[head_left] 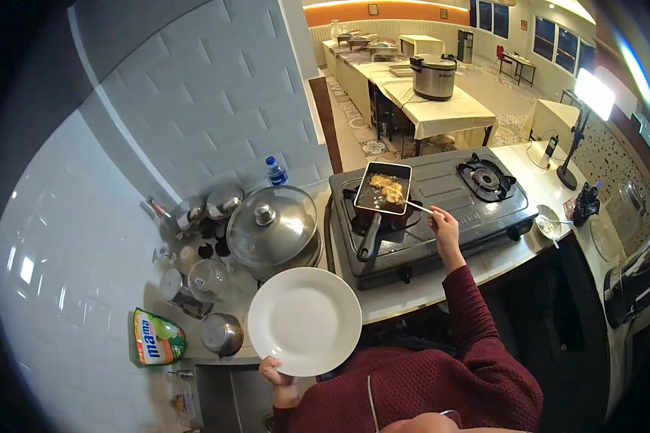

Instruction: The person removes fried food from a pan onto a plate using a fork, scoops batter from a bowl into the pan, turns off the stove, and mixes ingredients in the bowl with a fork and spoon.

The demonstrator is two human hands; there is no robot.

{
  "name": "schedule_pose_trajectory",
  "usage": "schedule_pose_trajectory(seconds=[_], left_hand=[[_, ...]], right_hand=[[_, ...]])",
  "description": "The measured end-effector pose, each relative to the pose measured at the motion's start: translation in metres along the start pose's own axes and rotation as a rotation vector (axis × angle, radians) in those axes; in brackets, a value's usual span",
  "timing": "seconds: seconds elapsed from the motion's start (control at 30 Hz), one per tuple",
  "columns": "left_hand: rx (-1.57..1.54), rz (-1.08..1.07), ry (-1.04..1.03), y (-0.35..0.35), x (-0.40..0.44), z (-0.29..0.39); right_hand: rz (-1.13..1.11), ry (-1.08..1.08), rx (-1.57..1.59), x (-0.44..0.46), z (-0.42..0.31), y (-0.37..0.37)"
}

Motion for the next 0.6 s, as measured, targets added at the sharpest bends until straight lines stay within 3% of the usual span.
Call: schedule_pose_trajectory(seconds=[0.6], left_hand=[[0.092,0.004,-0.027,-0.007,-0.001,0.003]], right_hand=[[0.034,-0.007,-0.033,-0.001,-0.002,0.000]])
Point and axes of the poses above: each hand's wrist, its own x-axis towards the middle knuckle, its own y-axis out of the back of the hand, z = x × y, the point moved 9 cm from there along x, towards the middle knuckle, and after that the axes turned 14 degrees about -y, right-handed, at the moved point
